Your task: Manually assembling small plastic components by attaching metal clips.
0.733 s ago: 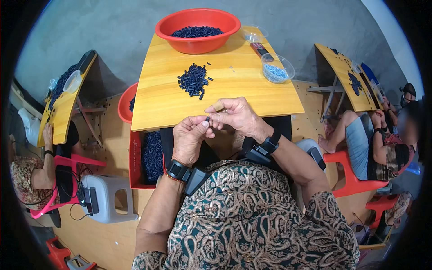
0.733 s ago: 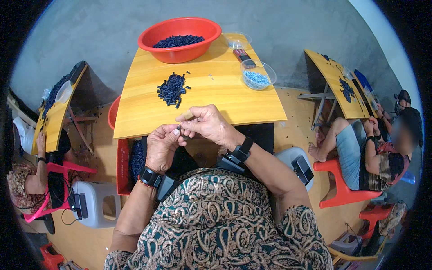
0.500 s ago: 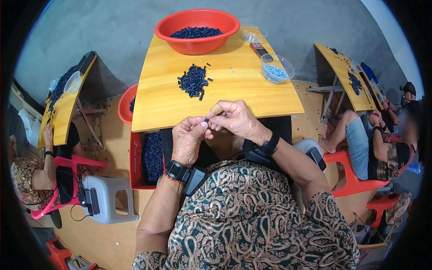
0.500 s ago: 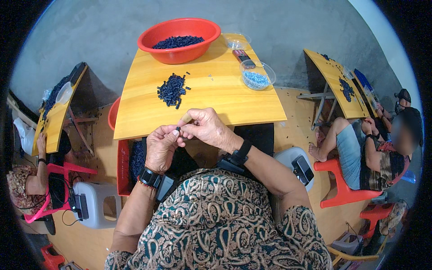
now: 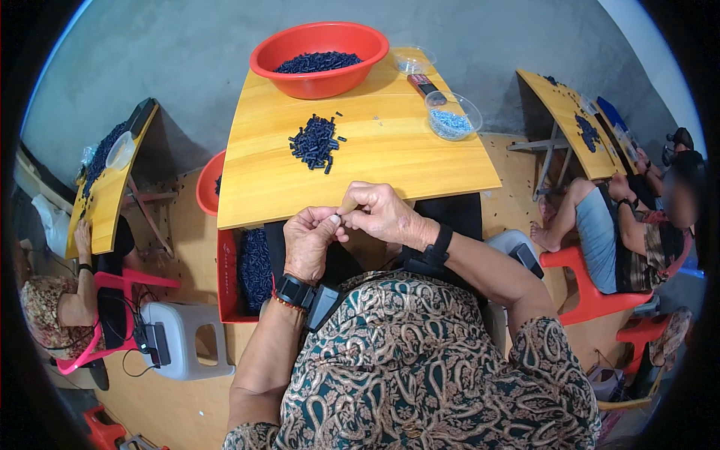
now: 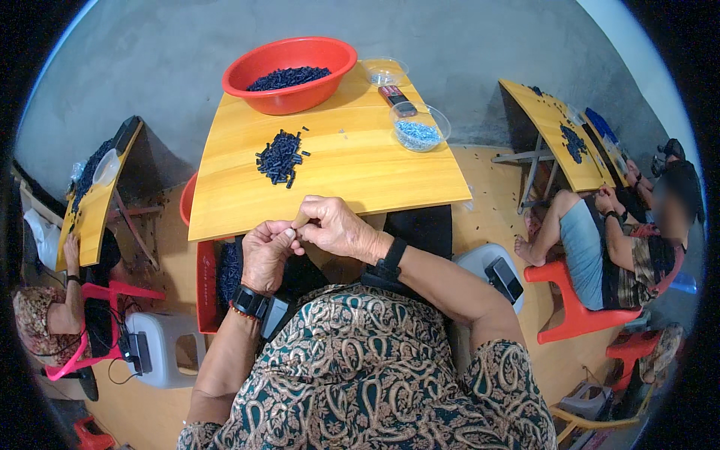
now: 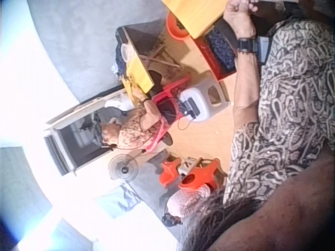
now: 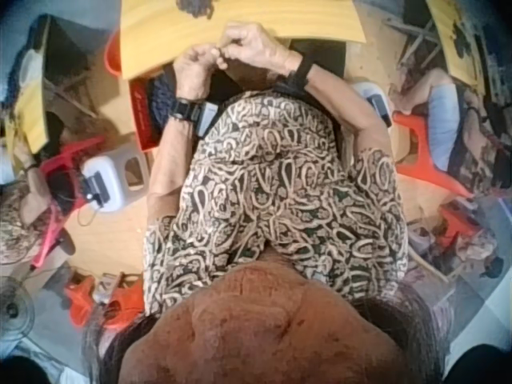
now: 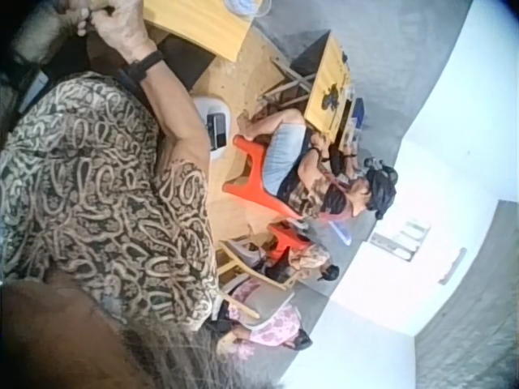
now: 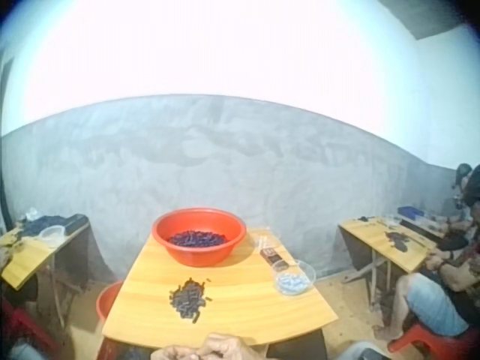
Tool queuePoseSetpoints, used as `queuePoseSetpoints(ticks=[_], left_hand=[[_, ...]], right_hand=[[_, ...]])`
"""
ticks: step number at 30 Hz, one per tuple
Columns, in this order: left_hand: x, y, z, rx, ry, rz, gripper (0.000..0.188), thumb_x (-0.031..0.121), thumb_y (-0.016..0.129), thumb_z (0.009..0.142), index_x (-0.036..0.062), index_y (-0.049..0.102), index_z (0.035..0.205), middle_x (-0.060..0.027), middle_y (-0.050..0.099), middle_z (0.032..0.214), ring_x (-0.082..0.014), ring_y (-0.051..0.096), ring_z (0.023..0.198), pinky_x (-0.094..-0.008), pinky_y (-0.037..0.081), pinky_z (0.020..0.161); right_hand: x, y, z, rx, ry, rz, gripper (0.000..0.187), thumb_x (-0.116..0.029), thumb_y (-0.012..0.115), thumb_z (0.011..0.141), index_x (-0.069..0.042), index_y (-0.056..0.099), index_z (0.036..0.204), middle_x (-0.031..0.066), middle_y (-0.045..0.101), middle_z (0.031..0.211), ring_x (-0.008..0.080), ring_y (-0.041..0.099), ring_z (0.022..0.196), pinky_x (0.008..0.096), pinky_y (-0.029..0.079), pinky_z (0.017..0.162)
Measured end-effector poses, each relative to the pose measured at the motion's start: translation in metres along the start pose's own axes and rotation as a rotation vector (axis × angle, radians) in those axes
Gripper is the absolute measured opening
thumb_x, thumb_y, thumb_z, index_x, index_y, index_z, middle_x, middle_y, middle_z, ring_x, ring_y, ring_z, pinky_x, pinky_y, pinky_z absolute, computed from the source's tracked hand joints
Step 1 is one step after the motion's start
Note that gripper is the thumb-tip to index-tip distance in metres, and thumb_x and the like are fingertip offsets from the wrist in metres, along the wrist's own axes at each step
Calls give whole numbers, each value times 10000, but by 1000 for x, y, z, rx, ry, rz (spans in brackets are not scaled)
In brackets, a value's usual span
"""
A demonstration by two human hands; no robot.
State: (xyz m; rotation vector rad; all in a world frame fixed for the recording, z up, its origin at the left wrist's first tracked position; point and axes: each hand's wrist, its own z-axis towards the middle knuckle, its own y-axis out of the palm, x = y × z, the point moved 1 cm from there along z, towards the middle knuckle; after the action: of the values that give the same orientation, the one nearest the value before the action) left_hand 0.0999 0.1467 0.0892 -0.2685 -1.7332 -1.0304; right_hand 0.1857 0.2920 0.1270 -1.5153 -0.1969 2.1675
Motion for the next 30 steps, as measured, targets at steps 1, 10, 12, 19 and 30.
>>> queuePoseSetpoints(ticks=[1,10,12,19,30], left_hand=[[-1,0,0,-3,-1,3,50,-26,616,891,-39,622,939,-134,685,831,-151,649,650,-257,560,600],[-1,-1,1,22,57,-89,76,-17,605,904,-26,578,975,-114,666,828,-174,654,679,-293,574,614],[1,-1,0,35,65,-60,63,-30,606,900,-17,565,945,-118,660,830,-177,655,683,-302,578,618],[0,-7,1,18,109,44,65,-24,613,897,-7,552,915,-117,651,827,-168,650,680,-304,582,619],[-1,-7,6,47,66,-56,175,32,606,922,-10,592,1091,-87,646,853,-138,625,677,-296,574,646]], right_hand=[[3,1,-1,4,-1,1,10,40,623,811,45,630,817,102,615,775,170,635,707,287,510,623],[-3,7,4,30,331,458,39,45,612,858,80,628,860,101,667,784,126,664,688,251,561,623],[3,6,7,-16,246,361,30,57,604,855,80,622,854,105,670,778,131,665,686,254,562,623],[5,9,12,-93,293,330,25,57,609,839,73,628,837,89,661,770,125,665,707,257,558,627],[13,-25,51,1,321,-12,191,-25,570,894,32,682,1038,72,661,815,97,628,660,251,520,583]])
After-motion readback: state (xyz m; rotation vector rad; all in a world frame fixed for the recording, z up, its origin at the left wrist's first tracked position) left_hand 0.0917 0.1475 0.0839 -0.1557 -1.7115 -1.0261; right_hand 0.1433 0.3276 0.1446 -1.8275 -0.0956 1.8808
